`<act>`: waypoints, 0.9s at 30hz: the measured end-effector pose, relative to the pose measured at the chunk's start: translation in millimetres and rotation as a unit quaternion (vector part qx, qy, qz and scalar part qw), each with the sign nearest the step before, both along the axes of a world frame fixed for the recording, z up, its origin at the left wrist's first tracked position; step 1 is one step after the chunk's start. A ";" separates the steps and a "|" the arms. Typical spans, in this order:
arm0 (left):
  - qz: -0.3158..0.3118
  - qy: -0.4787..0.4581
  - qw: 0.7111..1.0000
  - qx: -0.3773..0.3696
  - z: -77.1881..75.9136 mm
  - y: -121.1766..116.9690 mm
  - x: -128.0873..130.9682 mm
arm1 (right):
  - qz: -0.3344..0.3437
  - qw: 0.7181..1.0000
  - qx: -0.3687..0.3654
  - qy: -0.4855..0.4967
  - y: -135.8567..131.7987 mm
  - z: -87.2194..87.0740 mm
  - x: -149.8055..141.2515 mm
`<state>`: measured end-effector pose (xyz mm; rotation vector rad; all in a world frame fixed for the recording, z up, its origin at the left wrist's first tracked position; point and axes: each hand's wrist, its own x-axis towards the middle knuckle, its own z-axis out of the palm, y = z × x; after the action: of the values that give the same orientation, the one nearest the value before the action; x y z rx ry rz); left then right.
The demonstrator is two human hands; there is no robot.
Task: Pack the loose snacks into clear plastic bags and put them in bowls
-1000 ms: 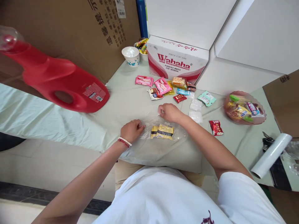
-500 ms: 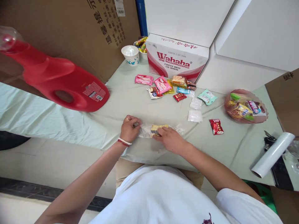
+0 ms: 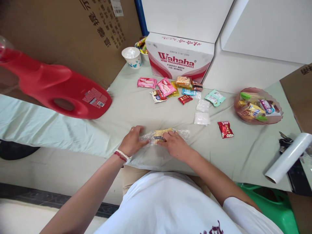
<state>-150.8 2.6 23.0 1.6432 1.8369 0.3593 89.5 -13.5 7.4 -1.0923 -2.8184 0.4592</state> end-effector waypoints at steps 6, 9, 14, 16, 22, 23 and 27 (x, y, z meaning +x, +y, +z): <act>0.037 -0.286 0.955 -0.063 13.1 -13.3 16.9 | 0.013 0.999 -0.011 0.049 1.3 -8.3 -1.0; 0.021 -0.319 0.946 -0.048 5.7 -7.6 48.7 | 0.002 0.996 -0.026 0.079 -1.4 -2.9 -1.5; -0.066 -0.064 0.992 0.092 -12.0 -6.6 80.8 | 0.033 0.966 -0.111 0.233 -6.7 4.8 13.2; -0.081 0.019 0.991 0.104 -14.1 -11.5 85.5 | -0.074 0.955 -0.089 0.272 -8.9 -0.5 21.1; -0.051 0.108 0.983 0.137 -14.5 -17.5 92.5 | -0.397 0.904 0.084 0.132 -11.4 -19.6 40.3; -0.030 0.117 0.981 0.149 -16.2 -16.9 92.2 | -0.388 0.911 0.074 0.120 -12.0 -18.7 41.7; 0.009 0.114 0.981 0.157 -24.8 -15.1 88.7 | -0.367 0.916 -0.035 0.162 -17.4 -3.3 30.5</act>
<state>-62.2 -12.5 -1.8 1.9488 2.0460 0.5090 119.9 -30.9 4.1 -1.7651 -1.9265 0.5819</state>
